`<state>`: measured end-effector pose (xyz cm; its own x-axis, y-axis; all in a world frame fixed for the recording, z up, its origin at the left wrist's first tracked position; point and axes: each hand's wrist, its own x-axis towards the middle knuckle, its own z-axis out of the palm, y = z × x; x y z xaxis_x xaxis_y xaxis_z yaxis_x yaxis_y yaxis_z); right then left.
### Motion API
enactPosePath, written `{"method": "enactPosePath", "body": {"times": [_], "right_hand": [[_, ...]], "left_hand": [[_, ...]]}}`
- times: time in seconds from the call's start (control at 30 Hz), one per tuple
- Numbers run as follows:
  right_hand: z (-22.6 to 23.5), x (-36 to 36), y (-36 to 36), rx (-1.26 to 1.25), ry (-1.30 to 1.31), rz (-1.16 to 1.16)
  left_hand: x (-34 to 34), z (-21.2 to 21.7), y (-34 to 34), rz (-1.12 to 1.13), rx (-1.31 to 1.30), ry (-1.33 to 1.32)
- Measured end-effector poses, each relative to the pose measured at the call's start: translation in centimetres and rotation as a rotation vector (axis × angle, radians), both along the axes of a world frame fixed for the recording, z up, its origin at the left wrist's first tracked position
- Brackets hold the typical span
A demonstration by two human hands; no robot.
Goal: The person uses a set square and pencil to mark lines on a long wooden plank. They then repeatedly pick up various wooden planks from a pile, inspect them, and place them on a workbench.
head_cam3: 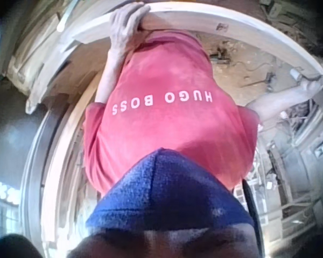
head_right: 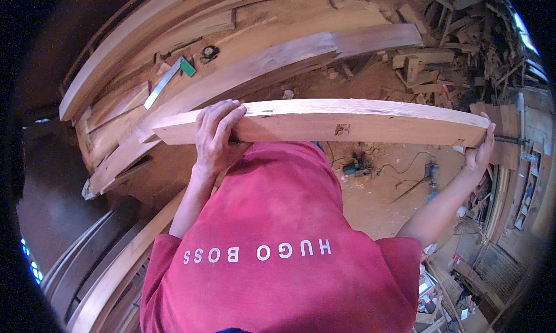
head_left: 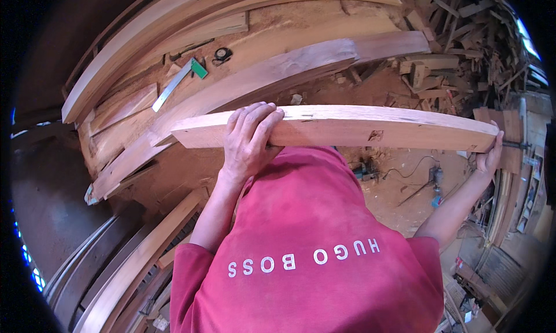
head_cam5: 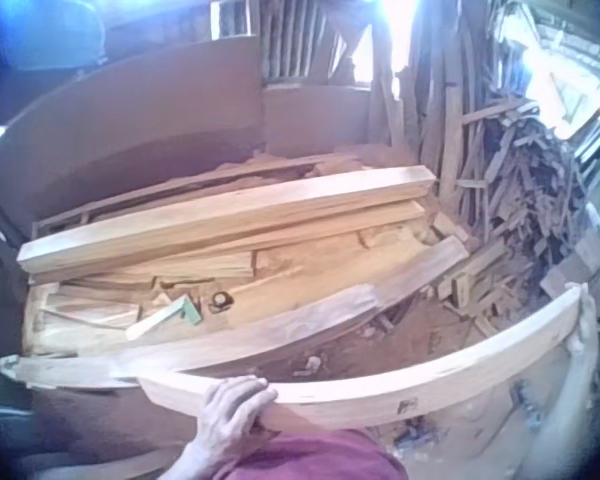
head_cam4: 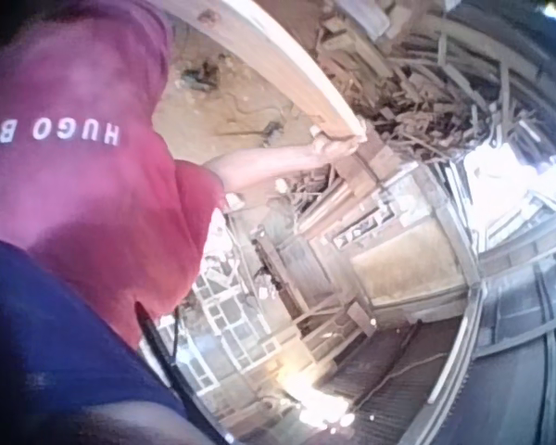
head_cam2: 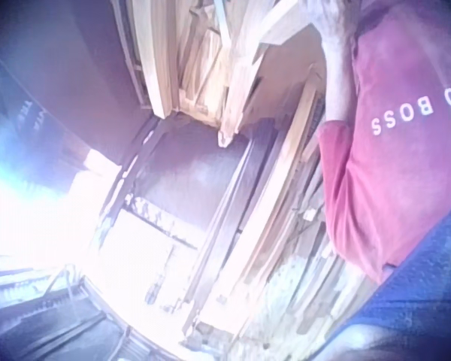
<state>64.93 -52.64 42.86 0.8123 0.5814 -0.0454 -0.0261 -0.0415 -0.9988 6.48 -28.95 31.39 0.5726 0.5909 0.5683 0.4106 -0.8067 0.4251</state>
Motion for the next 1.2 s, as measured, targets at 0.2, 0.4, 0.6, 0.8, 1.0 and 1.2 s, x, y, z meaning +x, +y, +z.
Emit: {"method": "enactPosePath", "body": {"times": [0.2,0.4,0.6,0.8,1.0,1.2], "right_hand": [[-6.4,-3.3,0.1,0.156,0.13,-0.039],[-10.7,-5.8,0.7,0.306,0.235,0.006],[-12.9,-9.0,2.5,0.164,0.284,-0.073],[-16.9,-7.4,1.1,-0.307,0.191,-0.069],[-21.0,-6.5,-0.4,-0.643,0.073,-0.068],[-19.7,-9.0,1.5,-0.835,0.068,-0.027]], "left_hand": [[-2.8,1.4,-0.6,0.123,0.216,0.095],[-3.8,2.1,0.1,0.247,0.395,0.118],[-4.2,4.2,0.7,0.224,0.346,0.227],[-3.5,6.1,3.3,-0.032,0.124,0.38],[-3.3,7.0,3.9,-0.121,-0.06,0.498],[-3.5,7.7,4.2,-0.167,-0.155,0.576]]}}
